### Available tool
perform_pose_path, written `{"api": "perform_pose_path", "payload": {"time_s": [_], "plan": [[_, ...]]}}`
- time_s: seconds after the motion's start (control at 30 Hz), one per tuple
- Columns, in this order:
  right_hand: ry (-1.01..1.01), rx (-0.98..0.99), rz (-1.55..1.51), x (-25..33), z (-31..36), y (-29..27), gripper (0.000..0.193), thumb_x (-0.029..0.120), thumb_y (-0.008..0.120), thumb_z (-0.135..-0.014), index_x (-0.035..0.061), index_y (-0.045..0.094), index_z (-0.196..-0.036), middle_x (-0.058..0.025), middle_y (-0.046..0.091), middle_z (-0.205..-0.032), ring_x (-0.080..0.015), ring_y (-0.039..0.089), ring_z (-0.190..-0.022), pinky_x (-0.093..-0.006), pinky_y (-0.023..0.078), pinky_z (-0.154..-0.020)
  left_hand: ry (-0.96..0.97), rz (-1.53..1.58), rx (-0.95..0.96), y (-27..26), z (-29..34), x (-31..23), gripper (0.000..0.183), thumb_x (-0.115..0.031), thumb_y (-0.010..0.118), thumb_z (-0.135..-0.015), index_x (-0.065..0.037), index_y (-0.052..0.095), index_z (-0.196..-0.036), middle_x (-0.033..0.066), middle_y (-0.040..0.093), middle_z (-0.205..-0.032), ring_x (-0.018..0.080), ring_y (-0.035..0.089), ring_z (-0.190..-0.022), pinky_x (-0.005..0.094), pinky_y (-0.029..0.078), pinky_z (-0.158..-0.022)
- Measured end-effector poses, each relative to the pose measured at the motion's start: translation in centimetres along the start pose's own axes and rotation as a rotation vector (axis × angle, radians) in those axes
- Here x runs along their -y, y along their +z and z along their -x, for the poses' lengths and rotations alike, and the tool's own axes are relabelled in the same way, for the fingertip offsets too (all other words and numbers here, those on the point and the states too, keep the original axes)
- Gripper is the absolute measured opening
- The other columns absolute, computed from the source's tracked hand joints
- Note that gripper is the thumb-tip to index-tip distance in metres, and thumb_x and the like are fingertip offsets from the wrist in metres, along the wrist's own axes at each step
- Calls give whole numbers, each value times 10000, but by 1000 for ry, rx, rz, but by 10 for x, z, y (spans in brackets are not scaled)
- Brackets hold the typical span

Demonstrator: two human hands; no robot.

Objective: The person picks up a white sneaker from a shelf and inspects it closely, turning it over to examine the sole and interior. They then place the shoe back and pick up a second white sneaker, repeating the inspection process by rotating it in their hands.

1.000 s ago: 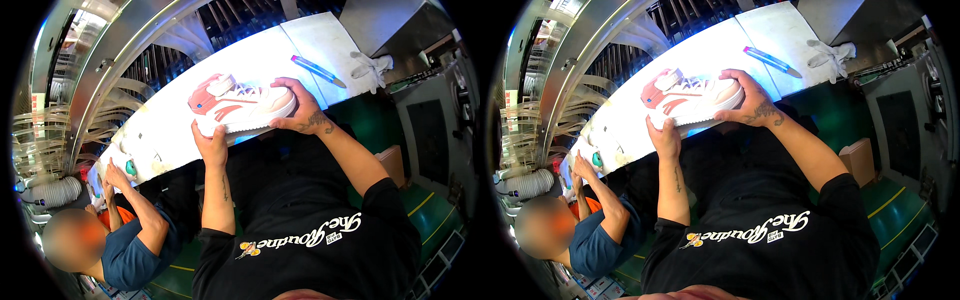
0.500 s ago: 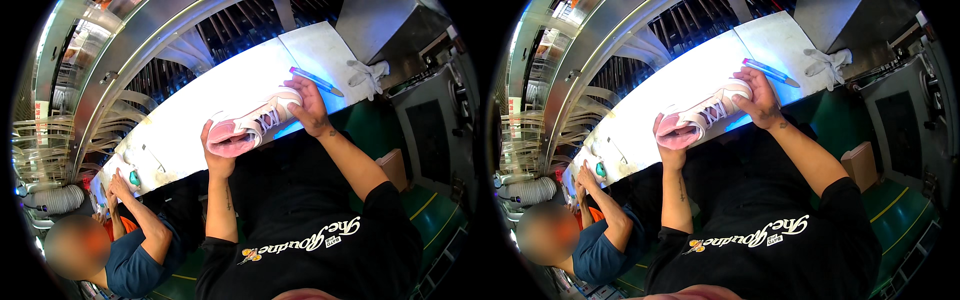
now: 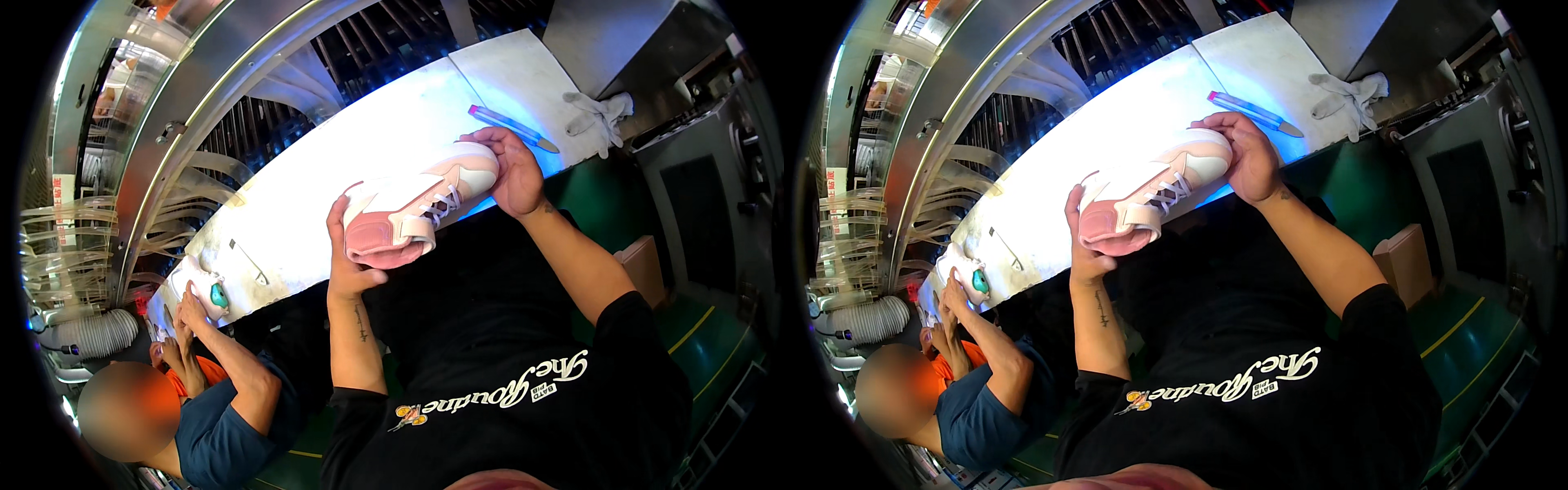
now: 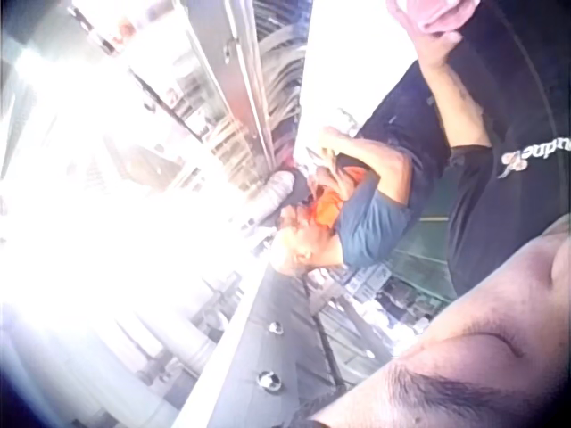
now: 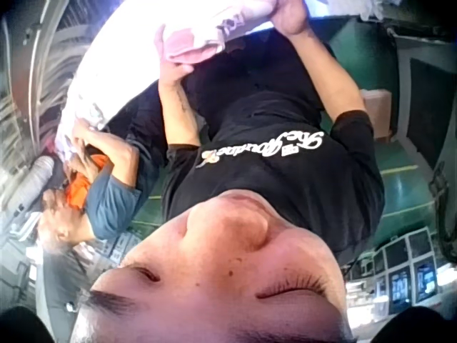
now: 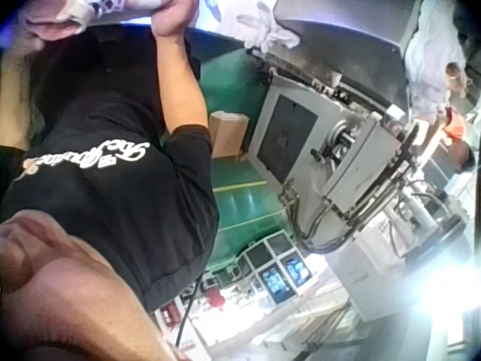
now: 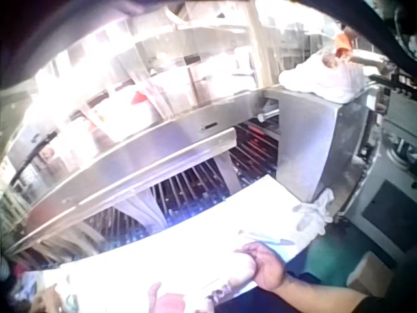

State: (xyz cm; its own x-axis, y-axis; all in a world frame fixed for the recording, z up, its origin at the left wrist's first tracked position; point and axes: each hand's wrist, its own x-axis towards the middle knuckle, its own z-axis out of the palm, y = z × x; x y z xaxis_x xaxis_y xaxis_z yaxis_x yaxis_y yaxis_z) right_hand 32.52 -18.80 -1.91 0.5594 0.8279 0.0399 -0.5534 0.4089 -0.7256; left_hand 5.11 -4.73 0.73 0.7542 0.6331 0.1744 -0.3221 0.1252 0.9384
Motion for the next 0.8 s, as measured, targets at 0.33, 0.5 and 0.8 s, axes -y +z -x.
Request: {"api": "perform_pose_path", "payload": {"time_s": [0.33, 0.5, 0.8], "plan": [[-29, 114, 289, 2, 6, 0, 511, 229, 515, -913, -52, 544, -1340, -229, 658, -1281, -302, 641, -1203, -414, 483, -1107, -98, -19, -81, -8, 1, 3, 1358, -743, 846, -733, -93, 102, -1665, 293, 362, -1606, 490, 499, -1435, 624, 524, -1108], [-213, 237, 751, 5, 10, 10, 741, 224, 751, -819, 17, 438, -1457, -208, 549, -1377, -282, 597, -1249, -428, 516, -1054, -89, -52, -67, -2, 1, -5, 1315, -787, 763, -793, -80, 91, -1676, 259, 345, -1628, 464, 475, -1463, 592, 499, -1148], [-306, -16, 1014, -26, 4, 14, 928, 330, 906, -849, 60, 305, -1503, -220, 399, -1427, -349, 573, -1290, -468, 529, -1093, -38, 122, -270, -6, 36, 3, 883, -420, 792, -914, -46, 274, -1524, 213, 439, -1536, 326, 476, -1433, 468, 406, -1201]]}}
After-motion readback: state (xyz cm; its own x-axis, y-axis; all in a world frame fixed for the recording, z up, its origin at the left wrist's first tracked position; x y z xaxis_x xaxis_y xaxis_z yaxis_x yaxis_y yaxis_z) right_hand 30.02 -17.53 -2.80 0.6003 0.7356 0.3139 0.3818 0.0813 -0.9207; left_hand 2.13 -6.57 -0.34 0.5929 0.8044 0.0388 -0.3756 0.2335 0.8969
